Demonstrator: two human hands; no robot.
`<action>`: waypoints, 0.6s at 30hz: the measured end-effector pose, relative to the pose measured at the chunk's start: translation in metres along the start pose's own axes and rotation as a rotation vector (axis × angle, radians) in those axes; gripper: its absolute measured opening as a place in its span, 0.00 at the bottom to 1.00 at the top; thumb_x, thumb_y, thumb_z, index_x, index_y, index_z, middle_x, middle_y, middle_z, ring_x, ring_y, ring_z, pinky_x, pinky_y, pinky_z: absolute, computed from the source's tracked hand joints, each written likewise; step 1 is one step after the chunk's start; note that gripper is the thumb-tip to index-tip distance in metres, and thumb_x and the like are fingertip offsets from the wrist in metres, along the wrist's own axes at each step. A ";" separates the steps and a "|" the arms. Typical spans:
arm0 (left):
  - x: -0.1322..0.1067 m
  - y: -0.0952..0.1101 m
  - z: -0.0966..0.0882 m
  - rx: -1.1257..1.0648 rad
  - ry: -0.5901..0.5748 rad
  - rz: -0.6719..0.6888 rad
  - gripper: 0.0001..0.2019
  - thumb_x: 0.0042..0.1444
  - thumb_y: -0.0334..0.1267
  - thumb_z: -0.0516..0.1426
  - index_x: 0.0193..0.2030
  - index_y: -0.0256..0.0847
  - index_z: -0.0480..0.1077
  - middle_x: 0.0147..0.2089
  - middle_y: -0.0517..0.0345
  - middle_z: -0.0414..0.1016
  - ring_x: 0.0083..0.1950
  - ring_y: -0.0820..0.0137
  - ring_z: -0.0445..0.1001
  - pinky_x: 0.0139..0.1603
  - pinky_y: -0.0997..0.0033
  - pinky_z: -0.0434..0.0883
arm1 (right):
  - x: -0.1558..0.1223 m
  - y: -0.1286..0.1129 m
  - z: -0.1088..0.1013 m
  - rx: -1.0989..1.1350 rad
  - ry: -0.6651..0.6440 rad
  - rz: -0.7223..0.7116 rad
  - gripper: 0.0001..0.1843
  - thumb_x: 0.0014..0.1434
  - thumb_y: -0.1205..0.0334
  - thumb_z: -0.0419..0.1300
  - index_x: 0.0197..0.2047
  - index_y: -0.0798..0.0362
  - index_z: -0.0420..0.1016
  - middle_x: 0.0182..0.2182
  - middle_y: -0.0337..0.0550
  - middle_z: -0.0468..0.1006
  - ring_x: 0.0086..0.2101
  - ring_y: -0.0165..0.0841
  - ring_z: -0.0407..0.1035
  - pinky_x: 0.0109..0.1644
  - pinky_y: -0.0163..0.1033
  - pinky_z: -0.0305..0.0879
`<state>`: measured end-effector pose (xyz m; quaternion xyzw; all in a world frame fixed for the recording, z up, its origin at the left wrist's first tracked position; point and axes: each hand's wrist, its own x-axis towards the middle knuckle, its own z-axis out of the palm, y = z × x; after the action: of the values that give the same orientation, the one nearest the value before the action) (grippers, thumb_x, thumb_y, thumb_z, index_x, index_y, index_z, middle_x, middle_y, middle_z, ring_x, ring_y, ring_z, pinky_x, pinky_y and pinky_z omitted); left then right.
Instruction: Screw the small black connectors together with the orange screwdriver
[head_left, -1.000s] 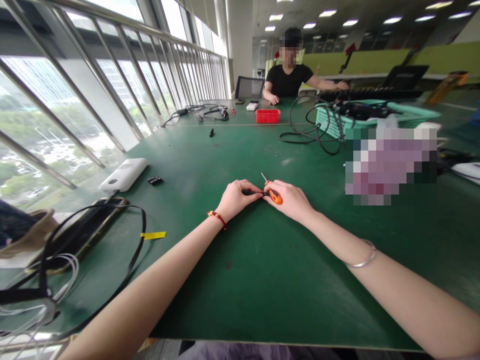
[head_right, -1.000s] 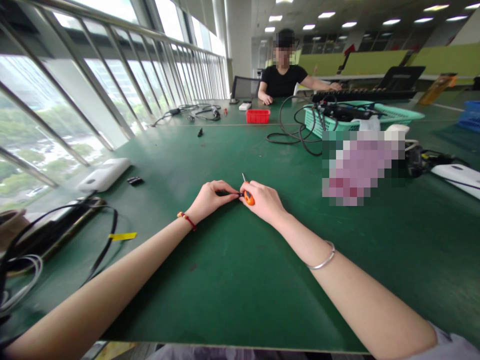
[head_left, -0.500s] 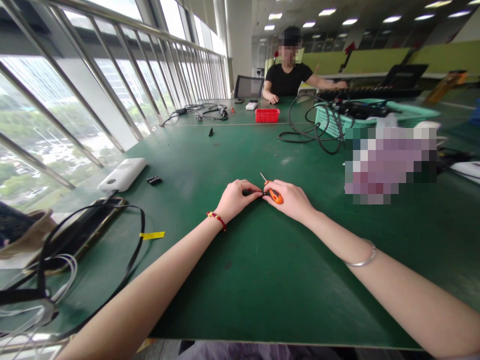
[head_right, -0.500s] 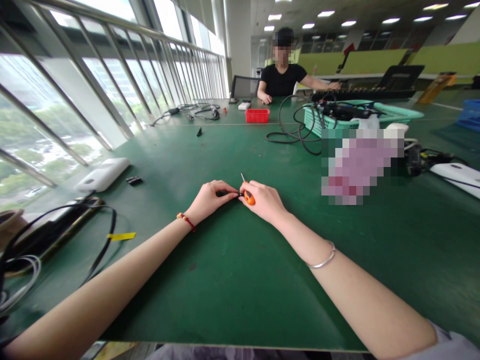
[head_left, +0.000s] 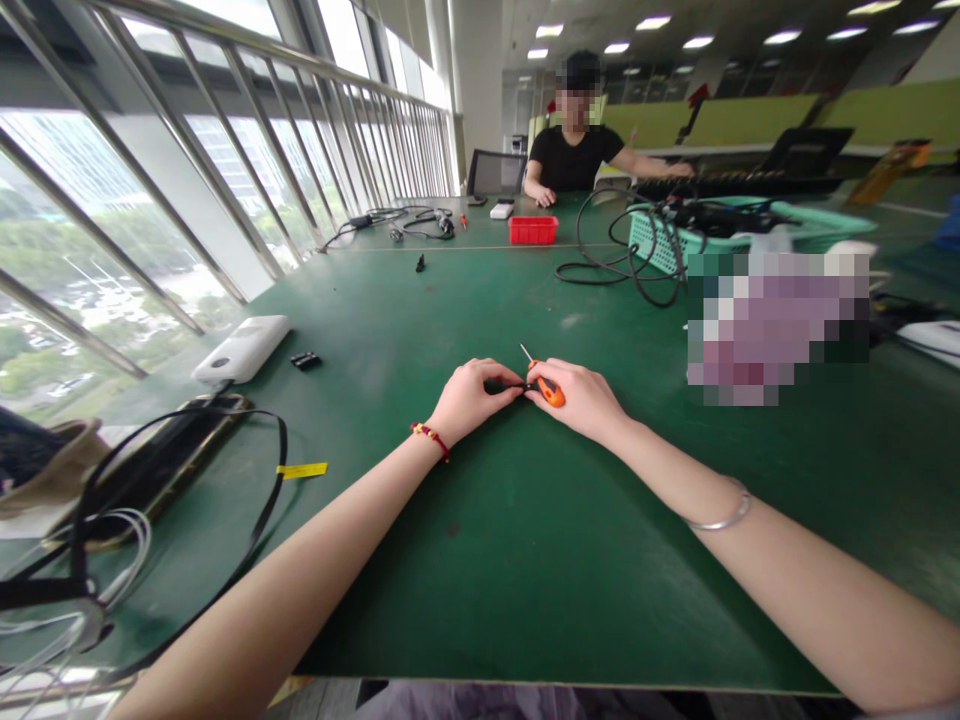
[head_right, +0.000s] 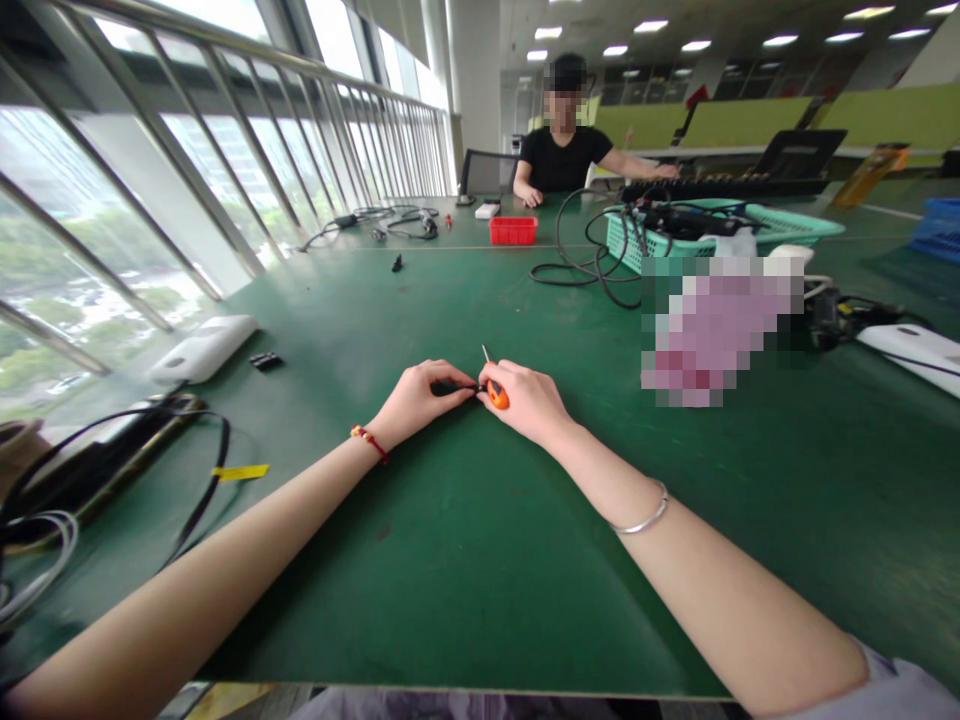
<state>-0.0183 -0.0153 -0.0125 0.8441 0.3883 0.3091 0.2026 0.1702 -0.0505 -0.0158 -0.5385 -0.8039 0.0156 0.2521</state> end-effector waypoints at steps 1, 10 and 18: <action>0.000 0.000 0.000 0.003 0.002 0.000 0.07 0.53 0.38 0.59 0.35 0.42 0.78 0.37 0.58 0.79 0.41 0.67 0.74 0.46 0.67 0.69 | 0.000 0.000 0.000 -0.001 -0.002 0.001 0.06 0.57 0.57 0.57 0.39 0.47 0.72 0.35 0.38 0.75 0.31 0.31 0.68 0.31 0.34 0.56; -0.001 0.000 0.001 0.080 0.024 0.023 0.06 0.53 0.37 0.58 0.34 0.42 0.77 0.37 0.58 0.78 0.41 0.66 0.73 0.47 0.66 0.69 | 0.000 0.001 0.002 -0.015 -0.009 -0.010 0.08 0.57 0.56 0.58 0.40 0.47 0.72 0.37 0.39 0.75 0.32 0.32 0.69 0.31 0.35 0.57; -0.002 0.001 -0.001 0.138 0.042 0.017 0.06 0.53 0.36 0.58 0.35 0.42 0.77 0.37 0.58 0.78 0.41 0.66 0.72 0.46 0.66 0.69 | 0.000 0.005 0.002 -0.003 -0.012 -0.001 0.09 0.57 0.55 0.58 0.41 0.47 0.71 0.38 0.38 0.75 0.33 0.32 0.69 0.31 0.34 0.58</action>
<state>-0.0193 -0.0176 -0.0121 0.8528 0.4054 0.3011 0.1332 0.1733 -0.0484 -0.0194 -0.5385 -0.8056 0.0173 0.2464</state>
